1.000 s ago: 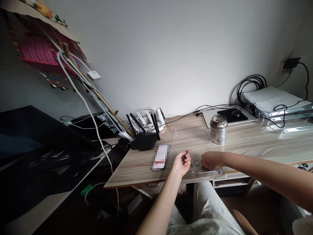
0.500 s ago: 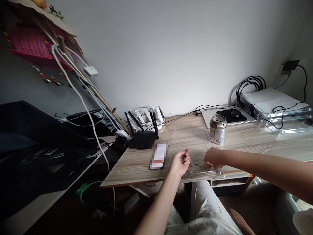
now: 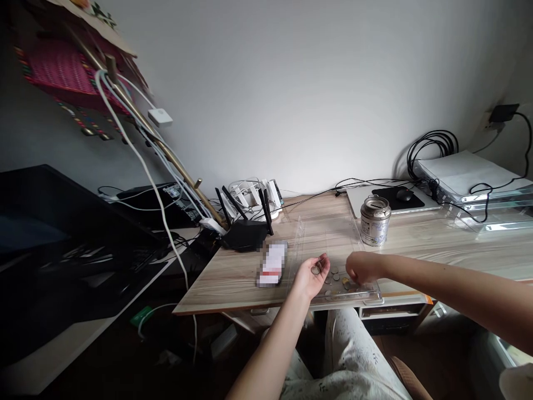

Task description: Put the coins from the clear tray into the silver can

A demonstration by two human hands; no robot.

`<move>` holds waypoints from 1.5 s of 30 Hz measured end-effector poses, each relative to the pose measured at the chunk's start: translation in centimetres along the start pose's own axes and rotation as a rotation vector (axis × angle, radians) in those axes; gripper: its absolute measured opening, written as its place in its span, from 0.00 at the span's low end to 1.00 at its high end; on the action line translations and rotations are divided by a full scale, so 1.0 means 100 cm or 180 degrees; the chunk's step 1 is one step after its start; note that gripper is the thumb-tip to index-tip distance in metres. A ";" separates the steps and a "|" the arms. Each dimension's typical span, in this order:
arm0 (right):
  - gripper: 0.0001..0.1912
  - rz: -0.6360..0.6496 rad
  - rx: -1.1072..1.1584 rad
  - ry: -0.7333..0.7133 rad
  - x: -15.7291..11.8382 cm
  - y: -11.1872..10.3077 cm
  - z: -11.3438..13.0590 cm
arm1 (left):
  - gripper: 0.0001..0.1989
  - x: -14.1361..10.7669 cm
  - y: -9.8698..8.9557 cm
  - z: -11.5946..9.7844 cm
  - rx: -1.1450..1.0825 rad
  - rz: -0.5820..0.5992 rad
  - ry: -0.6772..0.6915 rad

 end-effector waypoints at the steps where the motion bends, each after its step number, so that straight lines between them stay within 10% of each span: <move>1: 0.07 -0.0211 0.0218 -0.0114 0.002 -0.008 0.005 | 0.08 0.000 0.001 0.000 0.0028 0.0013 0.0000; 10: 0.19 -0.2182 0.1343 -0.0775 -0.008 -0.081 0.029 | 0.07 0.000 0.011 -0.010 -0.0206 -0.0021 0.0181; 19: 0.16 -0.1125 0.0258 -0.0018 0.034 -0.004 -0.001 | 0.09 -0.002 -0.004 -0.026 -0.0160 0.0192 0.0218; 28: 0.08 -0.1017 0.0775 -0.0138 0.053 0.004 -0.009 | 0.07 -0.013 -0.020 -0.032 -0.0189 0.0041 0.0140; 34: 0.12 -0.1953 0.1537 -0.0585 0.024 -0.065 0.012 | 0.05 -0.011 -0.025 -0.028 0.0117 -0.0058 0.0205; 39: 0.13 -0.3688 0.0662 -0.0039 -0.060 -0.154 -0.037 | 0.12 -0.011 -0.027 -0.031 0.0509 -0.0200 0.0466; 45: 0.09 -0.3553 -0.0066 0.0845 -0.070 -0.184 -0.105 | 0.06 -0.017 -0.009 -0.029 0.1318 0.0230 0.0733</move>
Point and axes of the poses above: each hand's wrist, its own x-axis towards the middle knuckle, its own y-axis out of the palm, z = x × y, the point moved 7 cm from there along x, towards the middle knuckle, and after that the axes turned 15 degrees about x, right-handed, at the moved point
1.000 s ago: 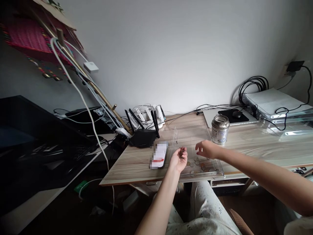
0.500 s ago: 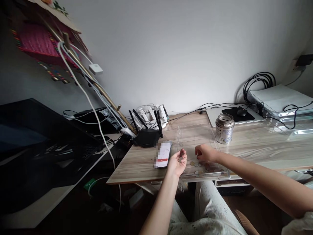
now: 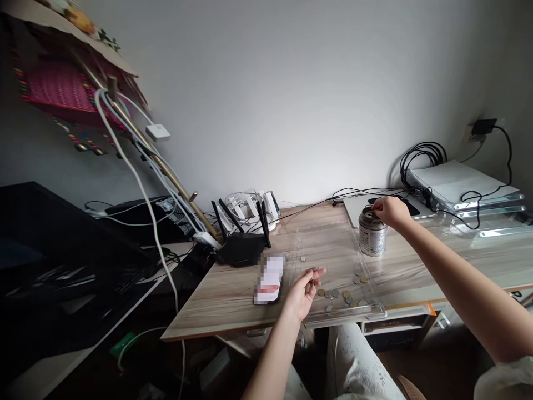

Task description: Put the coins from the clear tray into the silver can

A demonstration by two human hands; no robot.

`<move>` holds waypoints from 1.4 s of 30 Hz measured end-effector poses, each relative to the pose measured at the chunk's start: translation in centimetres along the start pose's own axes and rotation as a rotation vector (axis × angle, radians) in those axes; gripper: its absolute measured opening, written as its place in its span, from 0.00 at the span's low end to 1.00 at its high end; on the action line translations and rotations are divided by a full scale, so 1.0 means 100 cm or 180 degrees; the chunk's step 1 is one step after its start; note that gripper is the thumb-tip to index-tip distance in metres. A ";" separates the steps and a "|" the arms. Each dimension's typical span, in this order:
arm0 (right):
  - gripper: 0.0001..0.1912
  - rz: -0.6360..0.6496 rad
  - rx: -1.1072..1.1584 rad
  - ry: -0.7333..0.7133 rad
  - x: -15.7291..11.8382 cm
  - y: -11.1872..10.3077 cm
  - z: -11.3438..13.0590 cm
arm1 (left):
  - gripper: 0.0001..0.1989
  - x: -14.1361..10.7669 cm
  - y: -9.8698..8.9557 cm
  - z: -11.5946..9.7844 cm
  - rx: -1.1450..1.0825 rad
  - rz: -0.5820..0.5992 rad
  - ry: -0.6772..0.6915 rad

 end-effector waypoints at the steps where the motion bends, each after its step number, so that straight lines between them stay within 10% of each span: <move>1: 0.09 0.0039 -0.0076 0.0015 0.002 0.003 0.000 | 0.06 -0.001 0.001 0.000 0.0103 0.0041 0.0050; 7: 0.15 -0.0336 -0.0036 -0.0635 -0.020 0.043 0.071 | 0.12 0.000 -0.006 -0.003 -0.0147 -0.0067 0.0246; 11: 0.13 0.1566 0.0629 -0.0591 -0.052 0.165 0.126 | 0.11 -0.004 -0.026 -0.007 -0.0789 -0.0767 0.0443; 13: 0.15 0.1857 0.0684 -0.0472 -0.060 0.210 0.141 | 0.10 -0.007 -0.030 -0.009 -0.0941 -0.0911 0.0524; 20: 0.12 0.1837 0.0626 -0.0310 -0.057 0.264 0.150 | 0.09 -0.007 -0.026 -0.007 -0.0896 -0.0788 0.0364; 34: 0.11 0.2083 0.1331 -0.0296 -0.076 0.185 0.121 | 0.07 -0.005 -0.023 -0.006 -0.0989 -0.0646 0.0247; 42: 0.13 0.0270 0.1157 -0.1069 -0.017 0.028 0.091 | 0.07 -0.006 -0.020 -0.008 -0.0919 -0.0552 0.0281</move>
Point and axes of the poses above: each hand's wrist, its own x-axis towards the middle knuckle, its own y-axis out of the palm, z = x × y, the point moved 7 cm from there along x, towards the middle knuckle, and after that the axes turned 15 degrees about x, right-handed, at the moved point
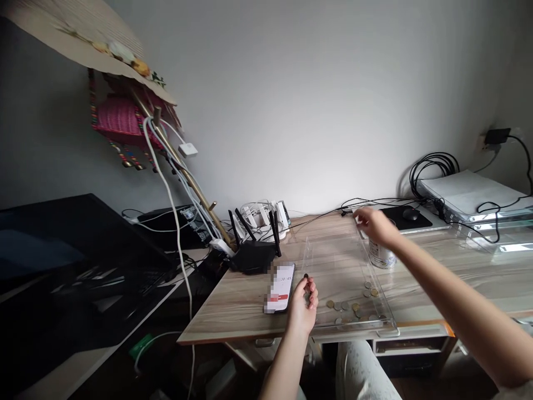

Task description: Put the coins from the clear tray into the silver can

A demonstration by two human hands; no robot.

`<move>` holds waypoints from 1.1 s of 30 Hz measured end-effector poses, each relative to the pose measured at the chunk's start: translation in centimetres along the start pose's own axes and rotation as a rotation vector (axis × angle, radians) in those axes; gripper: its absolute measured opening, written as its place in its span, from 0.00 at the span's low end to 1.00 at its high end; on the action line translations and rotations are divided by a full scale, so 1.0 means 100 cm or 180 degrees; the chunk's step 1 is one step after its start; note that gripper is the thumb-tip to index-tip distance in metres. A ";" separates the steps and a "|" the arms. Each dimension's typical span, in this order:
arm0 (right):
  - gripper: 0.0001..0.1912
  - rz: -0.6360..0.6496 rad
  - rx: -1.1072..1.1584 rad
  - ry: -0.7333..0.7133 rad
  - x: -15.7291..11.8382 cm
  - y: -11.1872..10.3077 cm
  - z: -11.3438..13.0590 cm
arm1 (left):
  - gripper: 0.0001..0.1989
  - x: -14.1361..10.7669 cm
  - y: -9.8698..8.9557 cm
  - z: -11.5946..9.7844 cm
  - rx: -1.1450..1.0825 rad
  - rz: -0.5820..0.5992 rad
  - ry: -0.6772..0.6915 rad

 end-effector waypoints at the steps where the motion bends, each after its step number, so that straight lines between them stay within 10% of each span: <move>1: 0.14 -0.0081 -0.0228 -0.0054 0.005 -0.020 -0.005 | 0.07 0.000 0.002 0.001 0.0041 0.0053 -0.0031; 4: 0.15 0.0318 -0.0775 -0.0005 0.015 -0.046 -0.029 | 0.06 0.002 0.005 0.007 0.0115 0.0132 -0.0241; 9: 0.24 0.0956 -0.0887 0.0094 0.006 -0.030 -0.056 | 0.07 0.004 0.008 0.011 0.0192 0.0318 -0.0323; 17: 0.15 0.0251 -0.0748 -0.0029 -0.002 -0.039 -0.023 | 0.10 0.001 0.021 0.012 0.0537 0.0480 -0.0410; 23: 0.14 0.1135 0.0218 0.0065 -0.058 0.066 0.044 | 0.11 -0.002 0.070 0.023 0.0842 0.1014 -0.0283; 26: 0.12 0.1074 0.0542 0.0169 -0.069 0.086 0.048 | 0.09 -0.002 0.080 0.029 0.0712 0.1044 -0.0425; 33: 0.12 -0.0402 -0.0179 0.0700 -0.025 -0.019 -0.022 | 0.16 0.002 0.055 0.039 -0.0141 0.0602 -0.1015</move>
Point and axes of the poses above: each hand's wrist, its own x-axis towards the middle knuckle, its own y-axis out of the palm, z = x × y, the point moved 7 cm from there along x, towards the middle knuckle, and after that the axes turned 15 degrees about x, right-handed, at the moved point
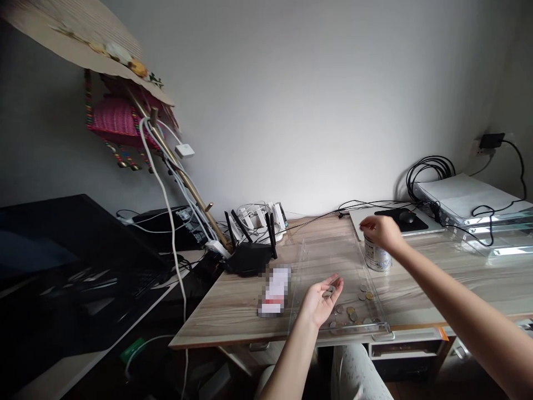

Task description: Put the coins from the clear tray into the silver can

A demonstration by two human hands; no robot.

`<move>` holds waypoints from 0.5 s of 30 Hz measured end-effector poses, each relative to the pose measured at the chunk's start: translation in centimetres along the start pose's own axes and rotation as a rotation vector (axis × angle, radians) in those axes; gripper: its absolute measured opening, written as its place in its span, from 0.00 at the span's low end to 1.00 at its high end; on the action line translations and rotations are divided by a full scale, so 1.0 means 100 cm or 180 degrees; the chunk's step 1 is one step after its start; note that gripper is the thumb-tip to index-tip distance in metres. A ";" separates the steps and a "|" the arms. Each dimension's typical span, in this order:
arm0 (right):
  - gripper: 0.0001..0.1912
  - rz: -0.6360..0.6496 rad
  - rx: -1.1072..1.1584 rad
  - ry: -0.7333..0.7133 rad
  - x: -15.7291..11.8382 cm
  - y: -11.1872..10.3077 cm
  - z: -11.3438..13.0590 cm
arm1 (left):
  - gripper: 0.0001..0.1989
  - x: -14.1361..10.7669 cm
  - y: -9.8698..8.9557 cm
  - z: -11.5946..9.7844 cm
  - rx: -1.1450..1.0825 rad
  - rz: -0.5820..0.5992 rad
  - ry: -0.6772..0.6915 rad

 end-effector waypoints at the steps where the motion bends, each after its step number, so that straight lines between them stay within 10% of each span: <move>1: 0.11 -0.0125 -0.0306 0.0143 0.009 -0.013 -0.012 | 0.18 0.001 -0.003 0.001 -0.0081 -0.0015 0.0003; 8: 0.10 0.0041 -0.1131 0.0606 0.022 -0.030 -0.048 | 0.15 -0.001 -0.010 0.001 0.0188 -0.0111 0.0422; 12: 0.16 -0.0373 -0.1026 -0.0007 0.001 -0.021 -0.005 | 0.10 -0.005 -0.007 -0.002 0.0533 -0.0045 0.0583; 15: 0.15 0.0304 -0.0317 -0.0444 -0.031 0.025 0.030 | 0.07 -0.005 -0.005 -0.002 0.0912 -0.0076 0.0618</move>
Point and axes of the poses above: each hand's wrist, its own x-axis towards the middle knuckle, its own y-axis out of the palm, z = x × y, the point moved 7 cm from there along x, towards the middle knuckle, and after that the axes turned 15 degrees about x, right-handed, at the moved point
